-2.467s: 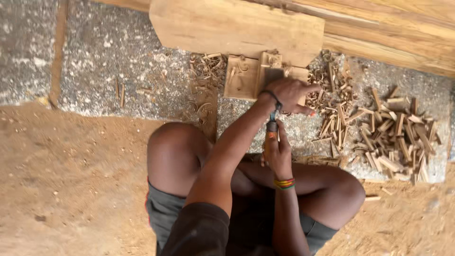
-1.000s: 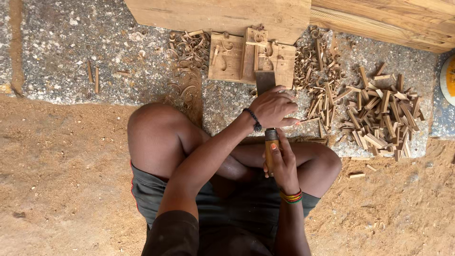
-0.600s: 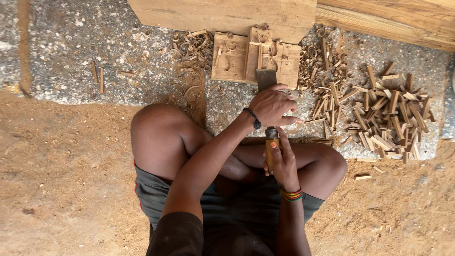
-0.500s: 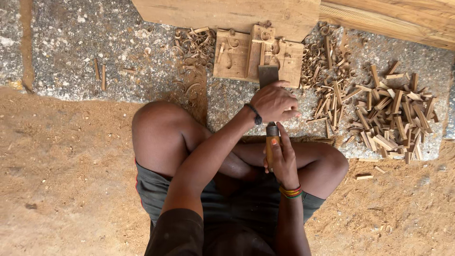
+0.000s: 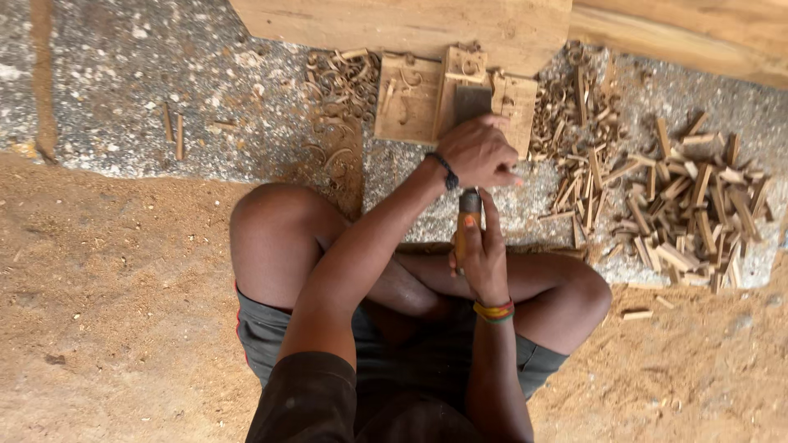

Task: The person sits cross-legged on the ground and uses a chisel to carve a small wooden block. They repeatedly strike the chisel with a mallet to shape the wood, creating wood shavings that accumulate around the work area.

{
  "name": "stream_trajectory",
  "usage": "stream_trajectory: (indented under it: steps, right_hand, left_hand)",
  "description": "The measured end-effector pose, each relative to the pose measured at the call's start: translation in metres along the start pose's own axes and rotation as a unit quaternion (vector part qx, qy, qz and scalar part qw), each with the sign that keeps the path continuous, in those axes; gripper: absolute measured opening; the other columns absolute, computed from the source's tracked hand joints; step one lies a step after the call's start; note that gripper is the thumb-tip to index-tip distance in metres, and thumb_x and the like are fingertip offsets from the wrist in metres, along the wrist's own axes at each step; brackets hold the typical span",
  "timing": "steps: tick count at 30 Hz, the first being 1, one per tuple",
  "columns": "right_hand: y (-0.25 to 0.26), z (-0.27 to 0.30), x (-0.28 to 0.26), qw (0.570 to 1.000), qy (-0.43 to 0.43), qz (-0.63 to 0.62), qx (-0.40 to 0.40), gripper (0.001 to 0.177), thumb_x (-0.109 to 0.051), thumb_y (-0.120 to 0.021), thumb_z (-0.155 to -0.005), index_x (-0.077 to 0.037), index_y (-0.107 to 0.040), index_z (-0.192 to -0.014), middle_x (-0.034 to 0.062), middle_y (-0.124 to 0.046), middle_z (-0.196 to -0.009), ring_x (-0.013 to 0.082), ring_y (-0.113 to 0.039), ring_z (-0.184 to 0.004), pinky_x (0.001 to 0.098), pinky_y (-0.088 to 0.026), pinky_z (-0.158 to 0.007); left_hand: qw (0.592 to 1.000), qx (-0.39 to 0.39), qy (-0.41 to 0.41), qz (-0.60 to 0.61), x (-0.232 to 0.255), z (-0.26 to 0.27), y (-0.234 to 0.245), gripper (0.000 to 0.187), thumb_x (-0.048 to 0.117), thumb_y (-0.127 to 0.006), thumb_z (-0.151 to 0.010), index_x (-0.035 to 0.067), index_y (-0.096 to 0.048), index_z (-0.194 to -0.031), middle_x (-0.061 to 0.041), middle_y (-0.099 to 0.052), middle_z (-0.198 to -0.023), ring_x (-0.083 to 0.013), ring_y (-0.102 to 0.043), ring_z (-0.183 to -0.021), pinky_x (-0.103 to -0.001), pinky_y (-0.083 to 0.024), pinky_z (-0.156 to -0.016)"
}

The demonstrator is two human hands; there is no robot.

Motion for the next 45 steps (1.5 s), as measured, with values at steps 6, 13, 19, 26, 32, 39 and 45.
stream_trajectory:
  steps: [6,13,19,26,32,39,45]
  right_hand:
    - [-0.007,-0.008,-0.001,0.999,-0.024,-0.031,0.018,0.055,-0.023,-0.044,-0.106,-0.011,-0.031,-0.158,0.0064,-0.053,-0.067,0.0118,-0.050,-0.045,0.0280,-0.042,-0.035]
    - [-0.006,-0.005,0.012,0.994,0.004,-0.104,0.026,0.056,-0.024,-0.045,-0.107,-0.010,-0.030,-0.159,0.0071,-0.059,-0.079,0.0108,-0.054,-0.050,0.0258,-0.045,-0.039]
    - [0.011,0.006,0.018,0.987,0.052,-0.147,0.028,0.059,-0.025,-0.045,-0.107,-0.010,-0.025,-0.160,0.0074,-0.059,-0.079,0.0117,-0.053,-0.050,0.0262,-0.045,-0.039]
    - [0.057,0.036,0.044,0.984,0.063,-0.134,0.096,0.059,-0.028,-0.045,-0.108,-0.013,-0.024,-0.161,0.0094,-0.057,-0.084,0.0134,-0.054,-0.051,0.0276,-0.045,-0.038]
    - [0.055,0.048,0.062,0.984,0.025,-0.147,0.093,0.061,-0.030,-0.048,-0.106,-0.013,-0.025,-0.161,0.0106,-0.058,-0.083,0.0140,-0.054,-0.051,0.0278,-0.044,-0.038]
    - [0.042,0.047,0.054,0.985,0.025,-0.158,0.058,0.061,-0.029,-0.049,-0.106,-0.013,-0.026,-0.160,0.0107,-0.058,-0.083,0.0144,-0.055,-0.051,0.0273,-0.045,-0.038]
    - [0.037,0.045,0.055,0.989,0.011,-0.135,0.057,0.061,-0.030,-0.049,-0.105,-0.014,-0.027,-0.160,0.0105,-0.058,-0.081,0.0143,-0.055,-0.050,0.0273,-0.045,-0.038]
  left_hand:
    - [0.999,-0.032,0.017,-0.022,-0.004,-0.003,0.006,0.045,0.052,-0.064,-0.095,0.019,-0.065,-0.065,-0.003,-0.061,-0.050,-0.0115,-0.058,-0.047,-0.046,-0.036,-0.116]
    - [0.996,0.058,-0.038,-0.054,-0.008,0.008,-0.007,0.041,0.048,-0.060,-0.105,0.017,-0.070,-0.081,-0.004,-0.070,-0.071,-0.0174,-0.066,-0.070,-0.044,-0.043,-0.116]
    - [0.959,0.225,-0.075,-0.157,0.014,0.050,0.004,0.032,0.043,-0.064,-0.103,0.015,-0.068,-0.119,-0.006,-0.066,-0.134,-0.0144,-0.067,-0.110,-0.050,-0.042,-0.114]
    - [0.938,0.190,0.221,-0.185,-0.059,0.088,0.042,0.060,0.047,-0.072,-0.091,0.009,-0.058,-0.135,-0.016,-0.057,-0.132,-0.0322,-0.056,-0.121,-0.058,-0.042,-0.108]
    - [0.943,0.180,0.216,-0.177,-0.065,0.089,0.024,0.054,0.046,-0.071,-0.095,0.012,-0.060,-0.135,-0.015,-0.059,-0.130,-0.0308,-0.058,-0.117,-0.057,-0.044,-0.104]
    - [0.931,0.209,0.217,-0.206,-0.062,0.095,0.040,0.044,0.049,-0.072,-0.093,0.013,-0.067,-0.117,-0.012,-0.063,-0.124,-0.0312,-0.060,-0.115,-0.056,-0.043,-0.106]
    - [0.932,0.193,0.266,-0.151,-0.073,0.097,0.043,0.046,0.052,-0.071,-0.095,0.013,-0.067,-0.120,-0.013,-0.066,-0.113,-0.0307,-0.063,-0.108,-0.055,-0.043,-0.103]
Point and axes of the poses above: each hand's wrist, its own z-axis away from the middle knuckle, its own y-axis out of the back of the hand, x = y × z, the point moved 10 cm from there along -z, towards the middle knuckle
